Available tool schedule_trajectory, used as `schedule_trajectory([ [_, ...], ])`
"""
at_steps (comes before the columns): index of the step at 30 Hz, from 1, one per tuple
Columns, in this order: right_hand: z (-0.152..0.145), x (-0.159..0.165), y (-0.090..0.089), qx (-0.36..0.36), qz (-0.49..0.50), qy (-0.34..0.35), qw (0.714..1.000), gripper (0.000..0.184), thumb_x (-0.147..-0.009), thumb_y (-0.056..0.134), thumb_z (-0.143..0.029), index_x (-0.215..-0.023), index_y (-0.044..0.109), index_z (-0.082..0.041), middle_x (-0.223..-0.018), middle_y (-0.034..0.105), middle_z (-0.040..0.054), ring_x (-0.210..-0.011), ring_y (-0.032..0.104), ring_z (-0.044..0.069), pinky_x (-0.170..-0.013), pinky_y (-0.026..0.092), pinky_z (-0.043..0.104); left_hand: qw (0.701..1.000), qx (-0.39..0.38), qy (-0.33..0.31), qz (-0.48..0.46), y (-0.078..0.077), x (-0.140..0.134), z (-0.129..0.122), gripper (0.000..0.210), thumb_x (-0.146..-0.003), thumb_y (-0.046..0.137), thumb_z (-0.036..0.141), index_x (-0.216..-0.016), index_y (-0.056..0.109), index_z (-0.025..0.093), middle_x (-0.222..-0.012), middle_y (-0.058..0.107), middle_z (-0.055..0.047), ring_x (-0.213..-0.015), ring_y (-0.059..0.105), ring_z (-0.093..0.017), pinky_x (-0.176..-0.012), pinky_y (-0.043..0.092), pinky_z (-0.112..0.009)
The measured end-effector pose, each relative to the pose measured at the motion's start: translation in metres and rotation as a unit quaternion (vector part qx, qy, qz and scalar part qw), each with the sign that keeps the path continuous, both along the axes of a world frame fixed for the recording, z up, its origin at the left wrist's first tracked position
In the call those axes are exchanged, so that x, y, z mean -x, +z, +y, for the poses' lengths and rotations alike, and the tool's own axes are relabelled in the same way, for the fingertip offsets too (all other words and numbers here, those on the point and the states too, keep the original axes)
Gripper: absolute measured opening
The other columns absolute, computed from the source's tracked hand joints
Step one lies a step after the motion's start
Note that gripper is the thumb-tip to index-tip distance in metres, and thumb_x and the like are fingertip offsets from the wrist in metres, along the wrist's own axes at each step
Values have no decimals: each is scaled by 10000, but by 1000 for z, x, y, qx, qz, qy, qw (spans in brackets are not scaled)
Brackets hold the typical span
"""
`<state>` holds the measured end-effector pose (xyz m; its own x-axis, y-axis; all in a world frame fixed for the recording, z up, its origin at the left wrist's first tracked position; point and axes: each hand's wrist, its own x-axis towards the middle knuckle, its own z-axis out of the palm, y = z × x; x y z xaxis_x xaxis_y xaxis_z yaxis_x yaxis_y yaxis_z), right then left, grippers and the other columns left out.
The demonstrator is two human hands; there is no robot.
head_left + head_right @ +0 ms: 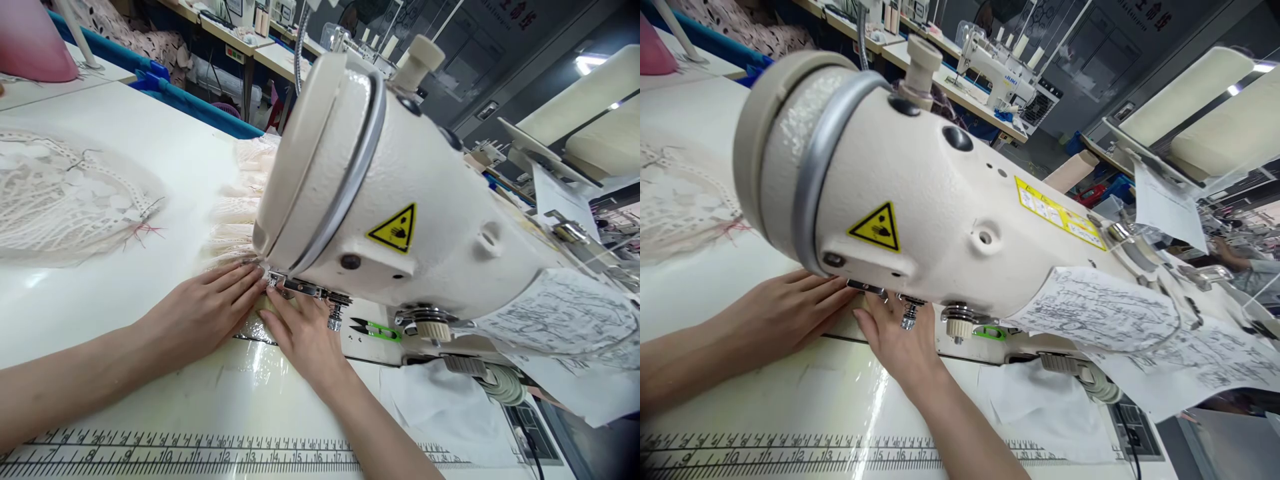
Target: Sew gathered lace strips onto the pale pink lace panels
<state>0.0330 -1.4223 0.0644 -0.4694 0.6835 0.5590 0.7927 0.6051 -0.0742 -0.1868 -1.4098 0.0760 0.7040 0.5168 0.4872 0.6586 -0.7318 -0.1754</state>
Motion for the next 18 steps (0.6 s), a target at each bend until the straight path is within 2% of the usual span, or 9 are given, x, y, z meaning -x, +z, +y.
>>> schedule_trajectory([
  [9,2,3,4,5,-30,-5,1000,266,-1087,553,-410,-1207,716,-237,-1110,789,43,-903,740,202,-817,534,364,1000,13,19,14,4,-4,1,412,-1069,389,237,-1207,740,69,-1274,745,-188,-1234,694,-345,-1081,537,-488],
  [15,1,-5,-2,-26,2,-36,999,212,-1062,606,-412,-1148,749,-281,-1013,796,36,-791,729,186,-807,523,336,998,47,35,-22,4,-5,2,398,-1062,410,249,-1299,703,122,-1297,743,-148,-1292,661,-316,-1134,497,-474],
  [18,2,-8,-3,-13,45,-44,998,192,-1077,576,-371,-1100,748,-287,-983,802,25,-825,736,179,-884,511,328,998,41,37,-17,3,-7,2,402,-1062,404,264,-1293,701,119,-1292,744,-152,-1290,660,-318,-1130,490,-480],
])
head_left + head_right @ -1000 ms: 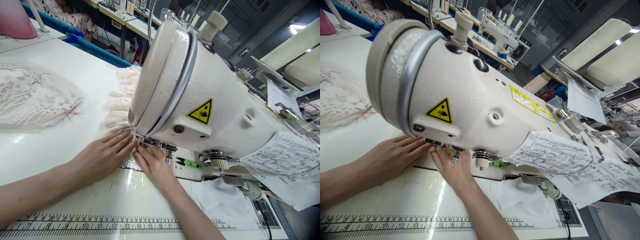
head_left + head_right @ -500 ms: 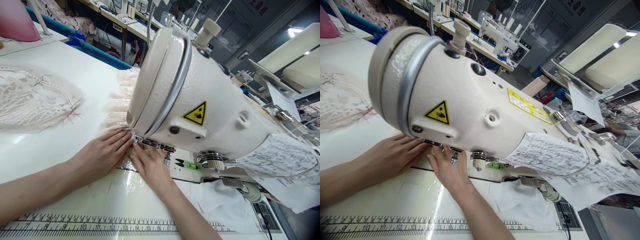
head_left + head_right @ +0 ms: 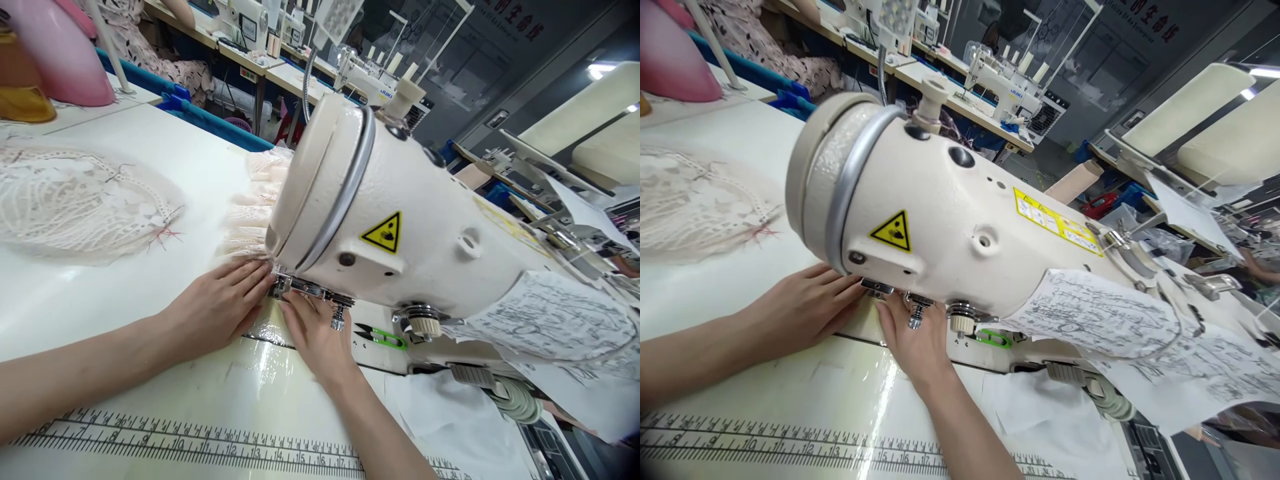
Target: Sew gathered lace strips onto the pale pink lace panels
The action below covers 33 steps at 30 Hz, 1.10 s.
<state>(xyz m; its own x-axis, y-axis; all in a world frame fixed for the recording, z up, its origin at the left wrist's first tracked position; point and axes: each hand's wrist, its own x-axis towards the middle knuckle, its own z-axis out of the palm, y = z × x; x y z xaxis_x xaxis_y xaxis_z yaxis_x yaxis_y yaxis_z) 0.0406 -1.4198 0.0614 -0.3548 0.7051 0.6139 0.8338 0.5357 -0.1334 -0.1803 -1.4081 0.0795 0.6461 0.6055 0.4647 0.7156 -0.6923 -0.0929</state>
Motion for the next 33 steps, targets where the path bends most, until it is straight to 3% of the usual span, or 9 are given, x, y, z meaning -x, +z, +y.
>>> schedule_trajectory([
  [5,8,-5,6,55,36,60,996,218,-1093,505,-290,-1035,707,-231,-908,802,6,-811,746,168,-802,499,292,998,41,52,-5,1,-1,-6,435,-1084,363,294,-1329,655,86,-1257,751,-150,-1314,631,-322,-1152,447,-502],
  [8,10,-11,6,33,41,77,996,240,-1089,510,-356,-1001,686,-219,-844,782,18,-726,730,186,-715,494,304,996,63,59,25,12,-5,-1,404,-1053,449,342,-1292,669,102,-1226,753,-149,-1241,663,-314,-1095,489,-468],
  [12,19,-13,-3,-13,80,77,994,280,-1047,558,-437,-859,633,-244,-742,725,7,-587,658,193,-646,488,327,988,77,106,77,33,-13,39,346,-1038,511,337,-1265,685,142,-1279,727,-143,-1179,679,-284,-985,553,-393],
  [17,24,-14,-9,18,129,46,990,305,-997,491,-387,-747,619,-270,-692,702,32,-623,671,232,-582,501,336,980,63,173,72,42,-10,79,421,-1011,568,288,-1408,603,151,-1475,625,-153,-1339,597,-292,-1129,489,-446],
  [21,23,-19,-11,93,127,34,987,269,-973,497,-391,-785,648,-271,-810,754,40,-721,718,243,-592,545,330,974,29,223,38,38,31,46,513,-1001,482,91,-1494,516,232,-1548,578,-76,-1434,533,-227,-1205,443,-437],
  [24,23,-18,-12,91,131,42,986,281,-989,476,-397,-812,655,-272,-830,766,31,-766,732,258,-641,551,349,947,0,322,-7,41,75,12,411,-1026,491,145,-1431,558,142,-1503,592,-169,-1403,558,-325,-1166,481,-541],
  [26,23,-15,-12,67,138,52,987,307,-1012,460,-415,-847,672,-266,-830,771,31,-762,730,257,-655,539,354,930,-3,367,-36,45,97,-3,305,-1032,565,222,-1321,628,148,-1426,634,-151,-1330,607,-330,-1090,542,-534],
  [29,23,-13,-11,39,139,61,988,339,-1037,456,-443,-916,703,-245,-870,785,49,-777,731,249,-667,529,347,920,15,384,-80,50,112,-12,222,-1013,655,318,-1162,687,156,-1272,688,-85,-1166,674,-268,-970,601,-469],
  [33,24,-14,-8,43,113,72,990,335,-1044,448,-394,-924,715,-232,-914,791,67,-787,729,245,-658,521,339,908,55,387,-152,56,124,-9,250,-1019,647,376,-1143,680,161,-1159,701,-66,-1003,694,-214,-868,615,-403],
])
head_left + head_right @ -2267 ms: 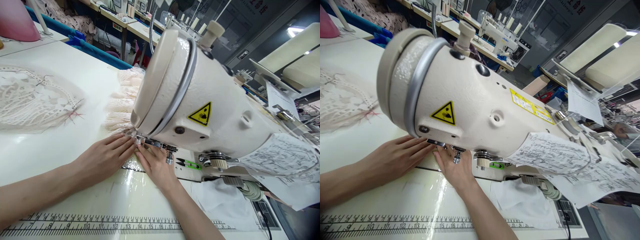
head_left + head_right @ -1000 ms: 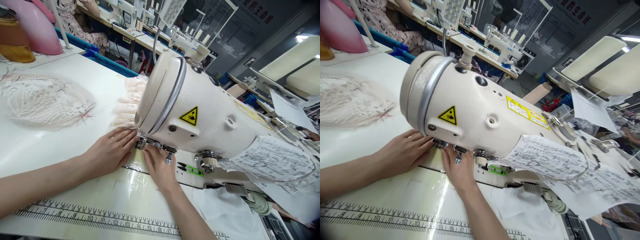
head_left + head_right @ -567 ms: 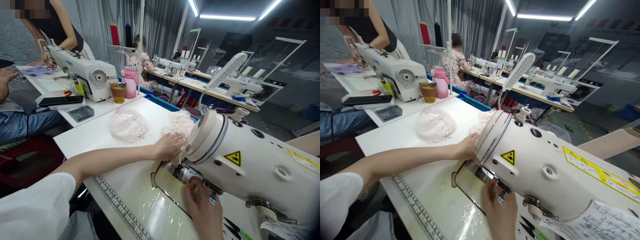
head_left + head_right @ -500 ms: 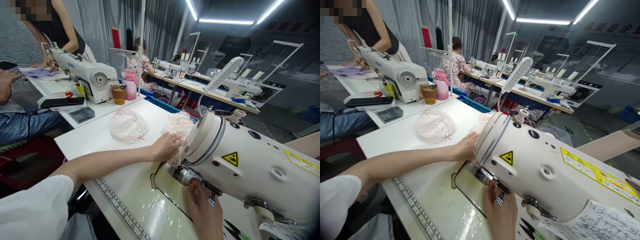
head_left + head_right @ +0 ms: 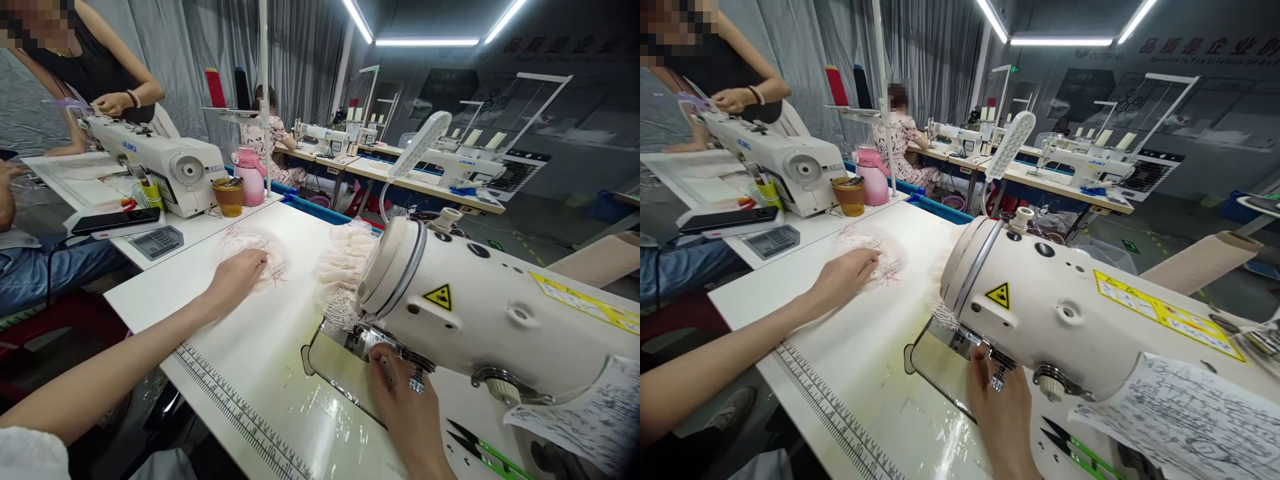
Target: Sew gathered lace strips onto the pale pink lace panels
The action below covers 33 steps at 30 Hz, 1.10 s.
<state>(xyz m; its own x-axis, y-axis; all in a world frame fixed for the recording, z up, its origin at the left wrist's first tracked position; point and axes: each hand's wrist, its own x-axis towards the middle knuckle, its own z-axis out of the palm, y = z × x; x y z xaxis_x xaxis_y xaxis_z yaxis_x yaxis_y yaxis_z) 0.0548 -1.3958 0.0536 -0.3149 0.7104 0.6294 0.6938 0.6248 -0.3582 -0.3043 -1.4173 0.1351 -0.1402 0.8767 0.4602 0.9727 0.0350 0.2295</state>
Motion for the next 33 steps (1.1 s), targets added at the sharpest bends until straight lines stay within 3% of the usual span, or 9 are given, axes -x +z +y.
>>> schedule_trajectory([
  [5,-2,2,1,37,6,-1,999,355,-1042,417,-378,-952,725,-224,-858,772,61,-760,710,237,-662,512,337,994,14,-36,-106,12,10,-2,370,-1121,328,422,-1149,594,165,-1055,673,-63,-898,656,-187,-768,579,-346],
  [7,-2,4,1,39,12,-2,999,333,-1031,420,-342,-934,718,-229,-844,768,51,-736,701,226,-674,510,333,982,66,-118,-130,15,-5,-11,434,-1122,223,422,-1076,584,186,-980,675,-40,-846,642,-176,-724,563,-307],
  [10,-3,5,5,38,-5,10,999,264,-997,453,-243,-955,713,-223,-852,774,40,-721,699,216,-696,515,328,930,180,-288,-141,15,-48,-31,326,-1063,425,444,-949,637,223,-882,707,4,-785,672,-161,-691,570,-259],
  [14,-8,6,11,6,-12,10,1000,223,-1008,497,-201,-1041,718,-214,-901,784,42,-761,708,214,-717,525,329,852,217,-472,-66,3,-102,-55,237,-1023,491,291,-1196,641,232,-1202,730,-56,-1126,689,-202,-960,570,-305],
  [18,-16,8,14,-78,-40,120,989,305,-993,457,-101,-1113,705,-232,-1056,793,24,-921,707,185,-784,520,319,904,45,-420,73,-23,-121,-64,373,-989,581,304,-1340,605,181,-1381,689,-109,-1291,632,-286,-1049,539,-405],
  [21,-18,10,12,-104,-95,173,975,323,-952,503,-75,-1135,714,-237,-1116,794,9,-1029,678,184,-763,498,327,898,6,-418,138,-31,-118,-64,374,-1025,536,342,-1328,624,141,-1335,725,-109,-1210,686,-278,-1046,531,-427],
  [24,-16,11,9,-100,-117,163,975,313,-918,539,-38,-1072,741,-221,-1069,802,6,-1080,663,193,-785,487,341,889,-11,-426,167,-30,-115,-57,300,-1053,489,318,-1195,689,146,-1251,764,-95,-1148,717,-270,-1020,538,-430],
  [29,-13,7,6,-93,-114,155,977,302,-920,563,-21,-1032,748,-231,-1140,799,-17,-1083,679,178,-803,494,320,893,-55,-397,204,-39,-121,-37,449,-1093,386,298,-1347,638,26,-1361,706,-184,-1244,674,-329,-982,550,-459],
  [33,-13,3,8,-60,-135,108,983,298,-923,605,-16,-1070,742,-237,-1188,790,-29,-1057,707,179,-751,521,298,882,-59,-421,204,-46,-123,-16,460,-1098,357,294,-1316,681,51,-1376,699,-172,-1261,674,-319,-1027,539,-457],
])
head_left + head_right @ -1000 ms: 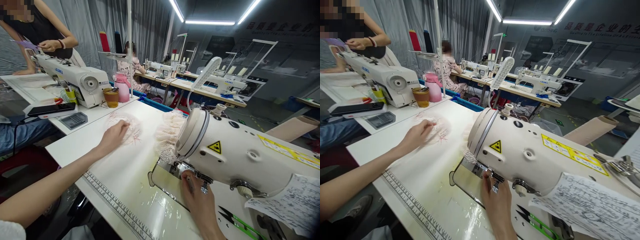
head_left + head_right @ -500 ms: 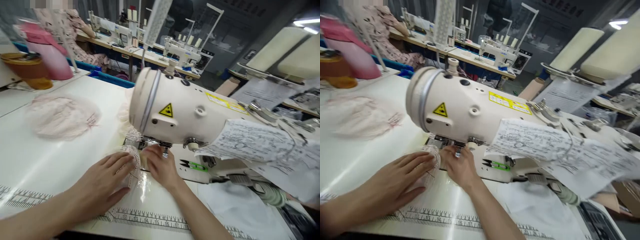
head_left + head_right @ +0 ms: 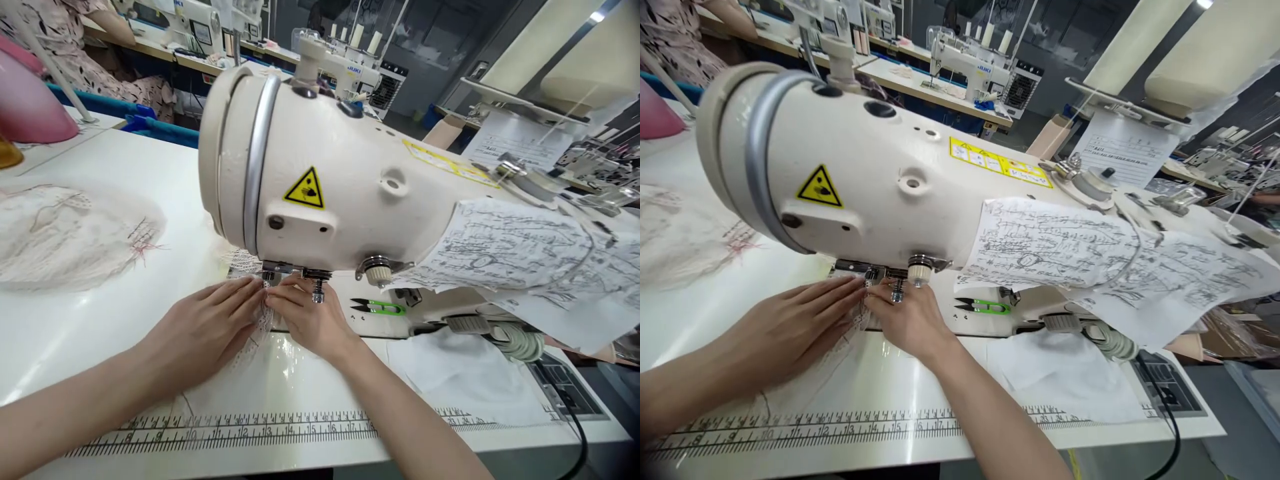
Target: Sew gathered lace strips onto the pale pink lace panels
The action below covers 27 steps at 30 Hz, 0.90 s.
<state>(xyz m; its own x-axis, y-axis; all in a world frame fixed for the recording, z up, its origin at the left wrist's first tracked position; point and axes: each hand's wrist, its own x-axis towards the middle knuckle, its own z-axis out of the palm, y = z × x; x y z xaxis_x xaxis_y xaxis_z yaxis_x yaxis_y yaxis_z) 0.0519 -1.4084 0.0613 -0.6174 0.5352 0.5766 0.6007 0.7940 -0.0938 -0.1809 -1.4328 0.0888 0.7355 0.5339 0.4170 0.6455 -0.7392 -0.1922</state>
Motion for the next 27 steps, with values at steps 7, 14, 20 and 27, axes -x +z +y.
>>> schedule_trajectory([
  [7,-5,-3,-13,71,-34,-67,995,339,-999,616,-153,-1260,712,-346,-1325,734,-2,-1010,732,221,-839,610,377,999,44,-14,-3,-2,4,23,462,-1094,358,318,-1293,702,82,-1340,723,-155,-1233,692,-336,-1039,547,-501],
  [14,-10,-2,-23,168,-24,-137,976,475,-1025,626,-266,-1446,588,-482,-1329,719,-15,-1110,719,250,-936,627,403,999,46,-14,-25,-7,5,25,441,-1091,358,311,-1256,716,113,-1325,732,-146,-1260,679,-333,-1070,537,-497],
  [20,-13,-4,-21,150,-19,-132,980,463,-1026,618,-228,-1444,596,-426,-1361,713,-1,-1094,715,247,-785,648,370,998,48,1,-41,-10,5,24,433,-1092,361,323,-1304,695,145,-1329,735,-117,-1299,656,-319,-1103,524,-494],
  [27,-10,-1,-11,66,-33,-90,993,473,-946,680,-138,-1359,667,-367,-1358,719,10,-1101,696,285,-695,634,383,996,67,3,-59,-10,3,23,439,-1088,370,333,-1317,701,157,-1280,760,-114,-1302,657,-312,-1124,517,-503],
])
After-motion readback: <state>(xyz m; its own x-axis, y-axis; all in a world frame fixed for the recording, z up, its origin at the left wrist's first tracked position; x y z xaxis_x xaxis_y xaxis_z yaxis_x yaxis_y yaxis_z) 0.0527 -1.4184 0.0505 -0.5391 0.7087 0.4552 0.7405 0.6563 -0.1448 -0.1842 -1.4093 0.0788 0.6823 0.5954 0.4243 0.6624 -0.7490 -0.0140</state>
